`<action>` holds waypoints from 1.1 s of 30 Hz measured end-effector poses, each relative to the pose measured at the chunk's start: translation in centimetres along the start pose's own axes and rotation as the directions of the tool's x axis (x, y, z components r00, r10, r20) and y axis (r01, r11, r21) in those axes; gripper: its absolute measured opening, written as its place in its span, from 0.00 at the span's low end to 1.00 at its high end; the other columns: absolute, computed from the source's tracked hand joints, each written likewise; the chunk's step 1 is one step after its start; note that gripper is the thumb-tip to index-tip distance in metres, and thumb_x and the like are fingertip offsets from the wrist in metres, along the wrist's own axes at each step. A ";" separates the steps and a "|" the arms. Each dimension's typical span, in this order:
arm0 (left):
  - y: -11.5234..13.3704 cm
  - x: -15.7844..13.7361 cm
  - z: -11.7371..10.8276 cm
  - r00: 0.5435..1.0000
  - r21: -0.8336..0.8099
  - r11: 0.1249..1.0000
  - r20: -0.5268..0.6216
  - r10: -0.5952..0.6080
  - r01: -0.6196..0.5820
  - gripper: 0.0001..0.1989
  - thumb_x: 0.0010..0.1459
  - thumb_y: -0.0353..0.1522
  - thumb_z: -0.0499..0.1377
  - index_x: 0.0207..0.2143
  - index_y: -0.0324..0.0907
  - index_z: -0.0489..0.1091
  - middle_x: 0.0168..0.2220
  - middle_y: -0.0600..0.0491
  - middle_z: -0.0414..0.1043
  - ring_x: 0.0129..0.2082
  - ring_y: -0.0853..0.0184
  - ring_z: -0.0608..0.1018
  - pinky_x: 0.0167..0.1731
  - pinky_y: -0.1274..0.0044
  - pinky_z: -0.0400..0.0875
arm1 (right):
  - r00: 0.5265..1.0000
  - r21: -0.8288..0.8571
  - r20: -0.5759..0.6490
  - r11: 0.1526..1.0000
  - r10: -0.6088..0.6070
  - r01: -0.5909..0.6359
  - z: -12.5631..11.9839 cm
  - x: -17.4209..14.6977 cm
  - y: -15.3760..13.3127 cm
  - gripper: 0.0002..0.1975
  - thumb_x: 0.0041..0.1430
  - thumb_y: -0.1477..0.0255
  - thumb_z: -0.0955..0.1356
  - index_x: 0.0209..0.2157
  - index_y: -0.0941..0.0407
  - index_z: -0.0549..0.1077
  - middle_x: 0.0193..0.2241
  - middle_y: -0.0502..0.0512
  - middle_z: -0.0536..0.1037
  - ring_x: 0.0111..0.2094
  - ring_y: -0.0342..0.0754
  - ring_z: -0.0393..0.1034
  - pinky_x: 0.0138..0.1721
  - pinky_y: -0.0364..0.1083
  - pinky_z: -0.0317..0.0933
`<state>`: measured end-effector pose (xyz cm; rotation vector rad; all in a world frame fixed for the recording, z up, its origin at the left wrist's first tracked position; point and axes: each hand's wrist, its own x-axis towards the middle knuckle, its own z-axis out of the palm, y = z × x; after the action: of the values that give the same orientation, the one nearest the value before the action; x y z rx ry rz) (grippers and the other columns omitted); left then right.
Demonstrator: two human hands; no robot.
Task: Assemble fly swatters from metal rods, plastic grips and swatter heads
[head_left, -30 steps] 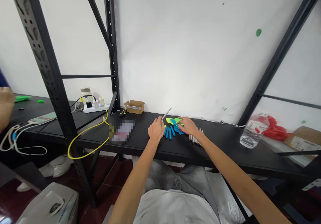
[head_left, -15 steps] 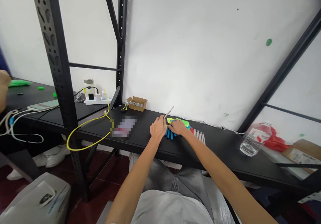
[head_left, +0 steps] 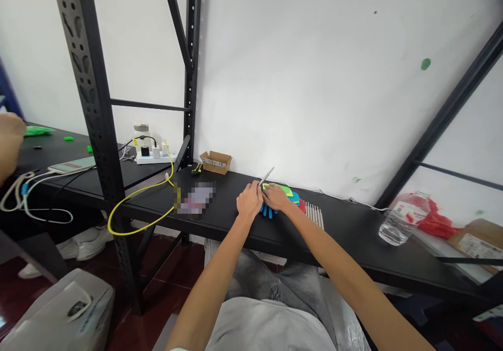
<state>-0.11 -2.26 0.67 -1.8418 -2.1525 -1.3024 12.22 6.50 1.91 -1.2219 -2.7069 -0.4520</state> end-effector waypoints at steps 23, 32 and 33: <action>0.0 -0.1 0.1 1.000 -0.003 1.000 -0.010 0.002 -0.002 0.16 0.70 0.39 0.42 0.54 0.52 0.63 0.46 0.50 0.72 0.40 0.60 0.78 0.38 0.73 0.66 | 0.992 0.067 -0.045 0.991 0.115 -0.112 0.8 -0.2 2.4 0.27 0.70 0.54 0.54 0.46 0.56 0.75 0.51 0.63 0.75 0.56 0.56 0.64 0.55 0.51 0.54; 0.1 -0.1 -0.1 1.000 -0.003 1.000 0.009 -0.024 0.024 0.17 0.70 0.39 0.43 0.55 0.53 0.64 0.48 0.50 0.72 0.42 0.60 0.77 0.39 0.73 0.65 | 0.990 -0.009 0.078 0.993 0.119 -0.119 0.6 0.5 0.7 0.36 0.69 0.52 0.52 0.39 0.63 0.80 0.45 0.73 0.78 0.56 0.64 0.64 0.54 0.55 0.55; 0.1 -0.1 -0.1 1.000 -0.002 1.000 0.007 -0.023 0.023 0.17 0.70 0.39 0.43 0.55 0.52 0.64 0.48 0.50 0.72 0.41 0.60 0.77 0.39 0.73 0.65 | 0.991 -0.012 0.066 0.993 0.119 -0.119 0.5 0.4 0.7 0.36 0.69 0.52 0.52 0.39 0.63 0.80 0.43 0.73 0.79 0.55 0.64 0.65 0.53 0.55 0.56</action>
<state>-0.04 -2.46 0.75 -1.8305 -2.1824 -1.3058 12.48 7.39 1.71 -1.4162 -2.6694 -0.4145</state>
